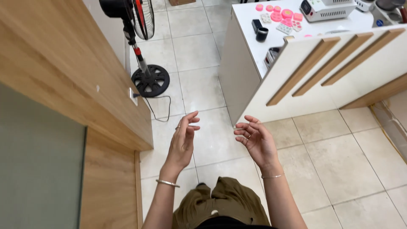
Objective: Picking up and inspecting various flower-shaped wax candles on a workshop table and shelf.
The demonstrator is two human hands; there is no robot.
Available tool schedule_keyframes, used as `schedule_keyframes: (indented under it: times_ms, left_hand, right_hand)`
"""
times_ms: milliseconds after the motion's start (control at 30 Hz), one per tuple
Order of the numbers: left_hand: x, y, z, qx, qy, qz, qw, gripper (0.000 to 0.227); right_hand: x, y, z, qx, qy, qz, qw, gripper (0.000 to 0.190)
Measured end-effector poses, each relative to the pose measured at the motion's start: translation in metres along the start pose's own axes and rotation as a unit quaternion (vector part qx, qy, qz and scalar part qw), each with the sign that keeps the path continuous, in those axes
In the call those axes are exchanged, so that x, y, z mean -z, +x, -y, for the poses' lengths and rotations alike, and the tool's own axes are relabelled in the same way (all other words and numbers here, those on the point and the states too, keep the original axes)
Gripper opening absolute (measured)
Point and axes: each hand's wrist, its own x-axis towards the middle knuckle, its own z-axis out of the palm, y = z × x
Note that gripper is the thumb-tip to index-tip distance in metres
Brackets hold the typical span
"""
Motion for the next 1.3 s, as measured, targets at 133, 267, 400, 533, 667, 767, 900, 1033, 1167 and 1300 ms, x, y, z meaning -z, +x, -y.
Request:
schedule_keyframes:
  times_ms: [133,267,400,533,667,767,900,1033,1167,1300]
  left_hand:
    - [0.002,0.061,0.027,0.007,-0.039,-0.03,0.999,0.12]
    - [0.007,0.139,0.051,0.028,-0.049,-0.045,0.997,0.132]
    - [0.014,0.232,0.069,0.04,-0.034,-0.05,0.997,0.133]
    - [0.022,0.328,0.066,0.046,-0.014,-0.054,0.997,0.133]
    - [0.027,0.416,0.079,0.035,-0.022,-0.075,0.996,0.136]
    - [0.02,0.465,0.107,0.042,-0.045,-0.081,0.995,0.136]
    - [0.02,0.537,0.126,0.069,-0.055,-0.056,0.995,0.135]
    - [0.033,0.619,0.137,0.055,-0.001,-0.027,0.998,0.126]
    - [0.045,0.72,0.147,0.08,0.022,0.005,0.997,0.074]
    - [0.066,0.826,0.163,0.065,0.027,0.03,0.997,0.054]
  right_hand:
    - [-0.002,0.076,0.003,-0.012,0.005,-0.009,1.0,0.03]
    - [-0.014,0.157,0.016,-0.018,-0.027,-0.015,0.999,0.03]
    - [-0.02,0.261,0.03,0.006,-0.086,0.013,0.996,0.038]
    - [-0.047,0.363,0.064,0.001,-0.11,0.031,0.993,0.049]
    - [-0.07,0.45,0.094,0.016,-0.166,0.058,0.984,0.067]
    - [-0.074,0.491,0.101,0.003,-0.203,0.043,0.978,0.077]
    - [-0.071,0.552,0.102,-0.033,-0.22,0.012,0.975,0.082]
    - [-0.075,0.624,0.11,-0.041,-0.206,-0.016,0.978,0.075]
    - [-0.083,0.713,0.123,-0.021,-0.197,-0.028,0.98,0.042]
    - [-0.103,0.811,0.139,-0.014,-0.19,-0.059,0.98,0.032]
